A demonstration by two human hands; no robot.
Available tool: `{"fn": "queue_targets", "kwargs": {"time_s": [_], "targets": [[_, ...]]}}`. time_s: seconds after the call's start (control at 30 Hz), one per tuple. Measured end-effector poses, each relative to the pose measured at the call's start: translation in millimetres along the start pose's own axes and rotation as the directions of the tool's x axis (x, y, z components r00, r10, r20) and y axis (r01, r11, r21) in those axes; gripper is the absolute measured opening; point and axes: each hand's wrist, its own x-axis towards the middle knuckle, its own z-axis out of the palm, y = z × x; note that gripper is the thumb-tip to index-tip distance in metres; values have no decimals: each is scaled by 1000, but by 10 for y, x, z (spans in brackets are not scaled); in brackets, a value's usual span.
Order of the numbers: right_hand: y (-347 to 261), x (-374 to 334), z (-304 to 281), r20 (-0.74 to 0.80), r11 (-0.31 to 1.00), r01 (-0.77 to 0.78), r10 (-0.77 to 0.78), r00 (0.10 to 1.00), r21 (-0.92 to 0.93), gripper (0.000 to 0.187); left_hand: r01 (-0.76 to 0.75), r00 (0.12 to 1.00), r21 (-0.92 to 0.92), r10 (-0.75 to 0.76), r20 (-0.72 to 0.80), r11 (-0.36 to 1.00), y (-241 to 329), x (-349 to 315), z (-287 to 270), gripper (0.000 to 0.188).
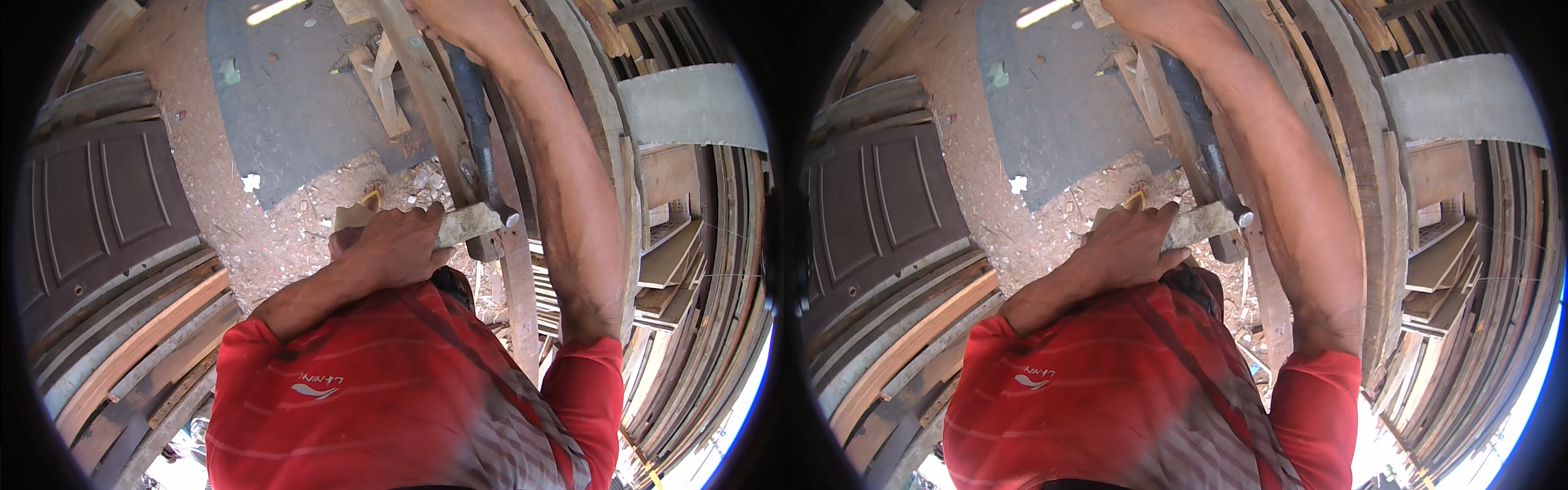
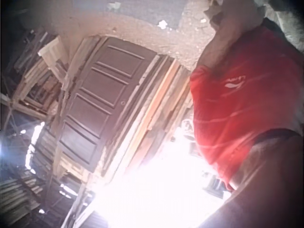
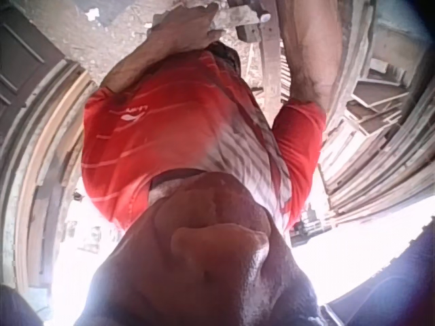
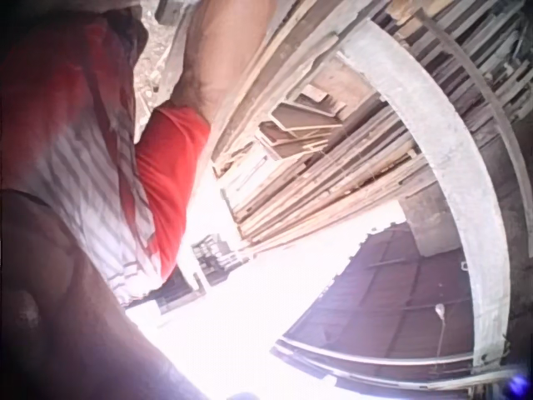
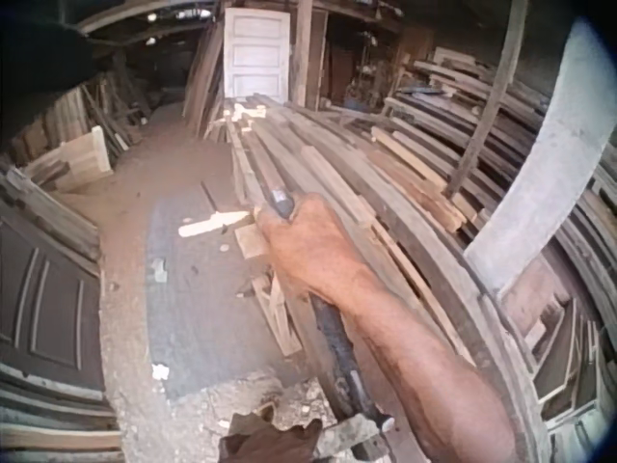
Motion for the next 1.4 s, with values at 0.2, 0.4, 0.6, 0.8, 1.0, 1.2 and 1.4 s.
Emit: {"fn": "queue_targets", "kwargs": {"time_s": [0.2, 0.4, 0.6, 0.8, 1.0, 1.2, 1.4], "targets": [[783, 554, 15, -220, 979, -86, 44, 975, -185, 50, -60, 997, 95, 55, 50, 994, 86, 181, -69, 65], [93, -133, -96, -174, 997, 71, -65, 983, 29, 44, -82, 994, 33, 80, 73, 996, 36, 260, -8, 66], [-11, -423, -118, -376, 970, 178, -106, 920, 163, 34, -25, 994, -43, 30, 108, 999, 127, 249, -42, 73], [-104, -613, -126, -365, 937, 225, -117, 924, 267, 27, 139, 905, -643, -360, -227, 753, -371, 743, -301, 107], [-40, -539, -154, -409, 949, 247, -150, 900, 196, 28, -64, 769, -863, -527, -363, 501, -552, 1767, -439, 113], [-32, -550, -335, -414, 980, 158, -95, 906, 121, 31, 194, 887, -627, -408, -217, 755, -522, 1525, -215, 113], [-200, -680, -461, -259, 950, 87, -6, 966, 301, 32, -50, 981, -101, 68, 183, 994, 175, 264, -486, 98]]}}
